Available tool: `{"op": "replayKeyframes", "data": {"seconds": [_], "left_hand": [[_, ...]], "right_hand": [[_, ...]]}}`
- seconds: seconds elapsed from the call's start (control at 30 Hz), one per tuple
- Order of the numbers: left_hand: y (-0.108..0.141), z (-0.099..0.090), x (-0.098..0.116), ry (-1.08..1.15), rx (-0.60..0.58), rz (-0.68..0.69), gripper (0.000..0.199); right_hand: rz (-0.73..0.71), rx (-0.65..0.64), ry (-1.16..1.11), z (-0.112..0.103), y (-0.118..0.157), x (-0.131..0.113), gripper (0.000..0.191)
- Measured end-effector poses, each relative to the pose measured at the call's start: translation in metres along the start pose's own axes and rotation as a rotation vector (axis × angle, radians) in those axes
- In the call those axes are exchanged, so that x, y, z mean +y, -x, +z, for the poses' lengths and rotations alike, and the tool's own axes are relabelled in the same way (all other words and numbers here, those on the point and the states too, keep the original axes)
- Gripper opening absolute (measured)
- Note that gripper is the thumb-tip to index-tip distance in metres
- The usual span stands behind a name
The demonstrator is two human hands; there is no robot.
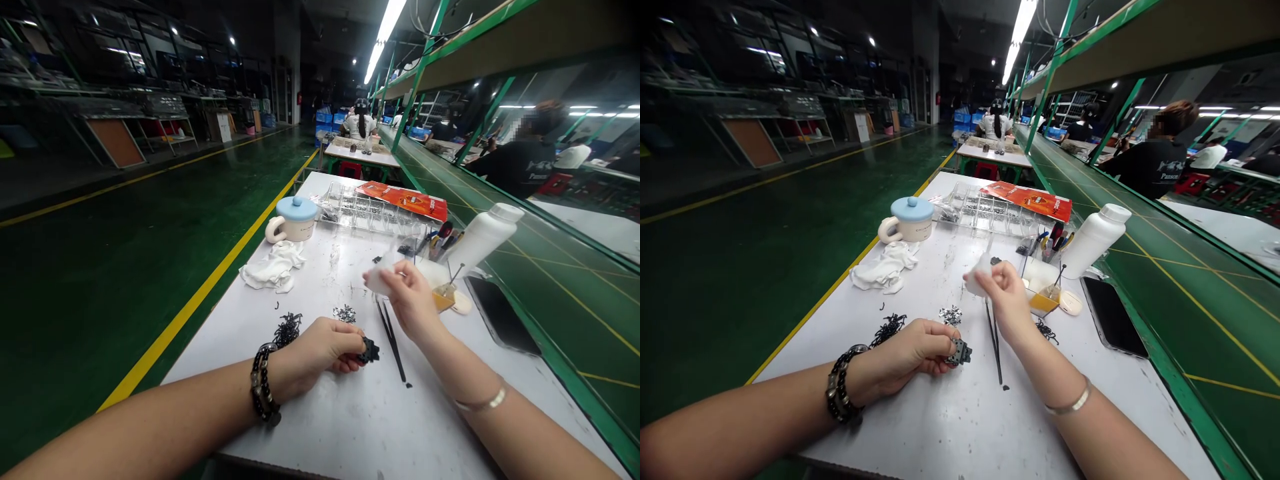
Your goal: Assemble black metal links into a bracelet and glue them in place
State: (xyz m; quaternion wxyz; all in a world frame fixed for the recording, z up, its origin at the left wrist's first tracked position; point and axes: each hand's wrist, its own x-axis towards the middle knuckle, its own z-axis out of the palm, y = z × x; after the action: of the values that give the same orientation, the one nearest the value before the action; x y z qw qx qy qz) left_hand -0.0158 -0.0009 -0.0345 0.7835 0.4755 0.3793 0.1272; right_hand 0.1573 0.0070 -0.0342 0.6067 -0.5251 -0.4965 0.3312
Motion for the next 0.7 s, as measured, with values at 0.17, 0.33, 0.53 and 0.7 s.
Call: {"op": "replayKeyframes", "data": {"seconds": [0.17, 0.33, 0.53, 0.7], "left_hand": [[-0.003, -0.002, -0.002, -0.013, -0.020, -0.026, 0.010], [-0.004, -0.002, -0.001, -0.040, -0.030, -0.038, 0.009], [-0.003, -0.001, 0.001, -0.059, -0.031, -0.067, 0.010], [-0.003, 0.000, 0.001, -0.065, -0.029, -0.077, 0.011]], "right_hand": [[0.016, 0.146, -0.201, -0.032, 0.031, -0.022, 0.031], [-0.055, 0.143, -0.228, -0.033, 0.049, -0.031, 0.030], [-0.171, 0.072, -0.073, -0.024, 0.063, -0.031, 0.014], [-0.178, 0.007, -0.047, -0.023, 0.064, -0.030, 0.014]]}}
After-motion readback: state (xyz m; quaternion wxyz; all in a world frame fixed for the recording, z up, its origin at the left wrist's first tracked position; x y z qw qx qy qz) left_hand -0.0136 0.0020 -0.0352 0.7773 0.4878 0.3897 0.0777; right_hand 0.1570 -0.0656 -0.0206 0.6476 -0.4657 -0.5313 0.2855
